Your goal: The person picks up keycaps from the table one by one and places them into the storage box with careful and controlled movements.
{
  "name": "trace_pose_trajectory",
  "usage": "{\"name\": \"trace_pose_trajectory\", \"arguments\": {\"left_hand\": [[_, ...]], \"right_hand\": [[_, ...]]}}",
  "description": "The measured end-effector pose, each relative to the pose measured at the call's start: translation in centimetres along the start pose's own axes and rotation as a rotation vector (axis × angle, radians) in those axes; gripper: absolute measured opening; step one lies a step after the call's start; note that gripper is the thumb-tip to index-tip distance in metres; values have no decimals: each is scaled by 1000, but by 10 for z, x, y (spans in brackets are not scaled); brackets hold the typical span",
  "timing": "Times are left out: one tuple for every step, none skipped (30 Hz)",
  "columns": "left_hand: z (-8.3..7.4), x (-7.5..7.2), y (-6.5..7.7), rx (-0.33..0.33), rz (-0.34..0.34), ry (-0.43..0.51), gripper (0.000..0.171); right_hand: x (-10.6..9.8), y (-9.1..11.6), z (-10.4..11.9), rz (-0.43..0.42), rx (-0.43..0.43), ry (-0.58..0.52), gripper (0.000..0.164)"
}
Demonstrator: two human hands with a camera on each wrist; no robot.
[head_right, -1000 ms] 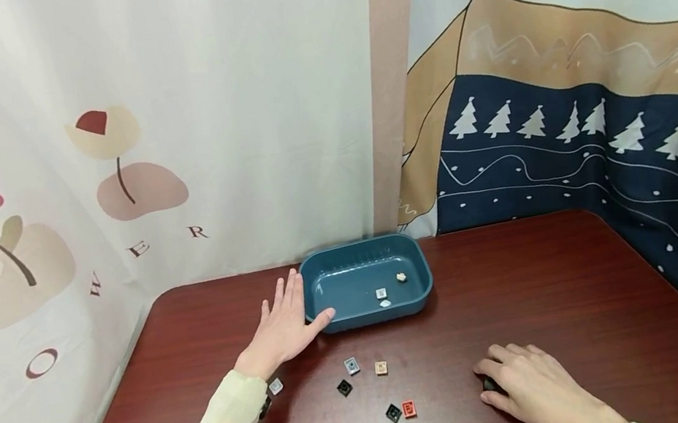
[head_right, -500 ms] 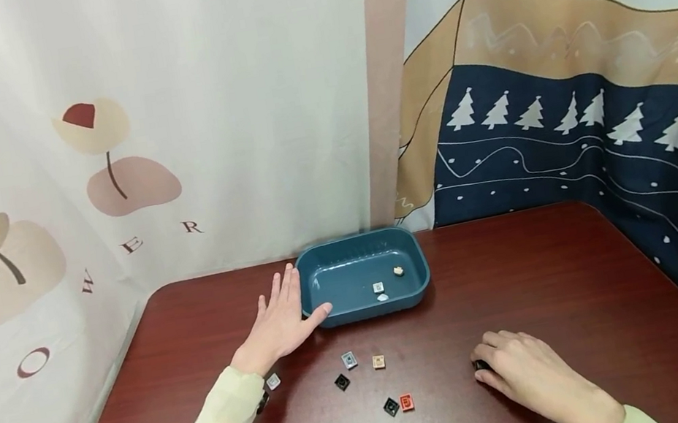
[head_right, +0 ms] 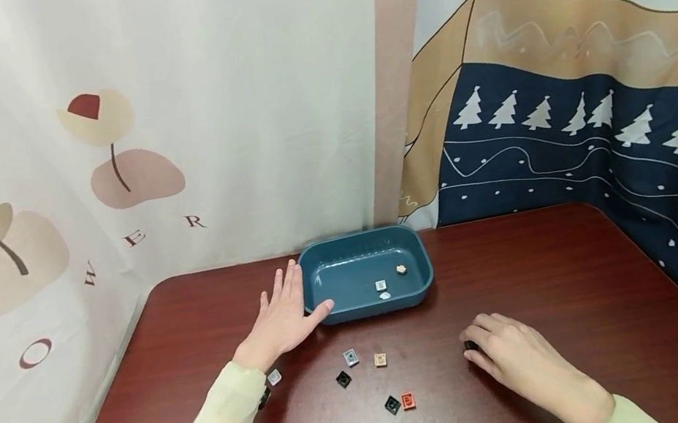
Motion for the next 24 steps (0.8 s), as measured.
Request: {"name": "trace_pose_trajectory", "arguments": {"left_hand": [[0, 0, 0, 1, 3, 0, 108], [-1, -1, 0, 1, 5, 0, 108], [-1, -1, 0, 1, 7, 2, 109], [-1, -1, 0, 1, 10, 1, 109], [-1, -1, 0, 2, 11, 1, 109], [-1, -1, 0, 5, 9, -2, 109], [0, -1, 0, 5, 8, -3, 109], [0, -1, 0, 6, 5, -1, 109], [0, -1, 0, 7, 4, -2, 109], [0, 0, 0, 7, 2, -1, 109], [0, 0, 0, 7, 0, -3, 108], [0, 0, 0, 7, 0, -3, 108], [0, 0, 0, 3, 2, -6, 108], [0, 0, 0, 4, 2, -9, 108], [0, 0, 0, 3, 5, -14, 109], [0, 0, 0, 2, 8, -17, 109], [0, 0, 1, 1, 12, -21, 109], [0, 0, 1, 2, 12, -19, 109], [0, 0, 1, 3, 12, -17, 109], [0, 0, 2, 4, 13, -17, 110], [0, -1, 2, 5, 11, -14, 110], [-1, -1, 2, 8, 7, -9, 109], [-1, -2, 1, 9, 5, -7, 109], [-1, -2, 1, 11, 1, -6, 109]], "right_hand": [[0, -2, 0, -23, -11, 4, 25], [0, -3, 0, -44, -23, 7, 26], [0, -5, 0, -62, -32, 7, 27], [-1, -7, 0, -73, -35, 8, 29], [-1, -8, 0, -81, -32, 7, 29], [-2, -10, 0, -87, -28, 6, 30], [-2, -12, 0, -92, -22, 4, 30], [-3, -14, 0, -98, -17, 2, 30], [-4, -16, 0, -103, -12, -1, 30], [-5, -18, 0, -109, -6, -5, 31], [-6, -20, -1, -118, -4, -9, 30], [-6, -23, -1, -126, -3, -12, 31], [-7, -25, -1, -134, -2, -16, 31], [-8, -28, -1, -142, -1, -20, 31], [-9, -30, -1, -148, 0, -23, 31], [-10, -33, -1, -153, 2, -28, 31], [-10, -35, -1, -157, 4, -31, 31], [-11, -38, -1, -159, 8, -34, 31], [-11, -41, 0, -161, 13, -37, 31], [-12, -44, 0, -161, 19, -39, 31], [-12, -47, 1, -160, 28, -41, 31], [-12, -50, 1, -160, 36, -47, 32], [-12, -52, 2, -158, 45, -51, 32], [-12, -55, 2, -156, 53, -59, 32]]}}
Point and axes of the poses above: each hand's wrist, its own y-axis away from the middle knuckle, its own x-axis out of the palm, z = x × y, the point moved 1 cm from there along -y, towards the middle knuckle, and after that the axes turned 5 degrees about -z, right-handed, at the moved point
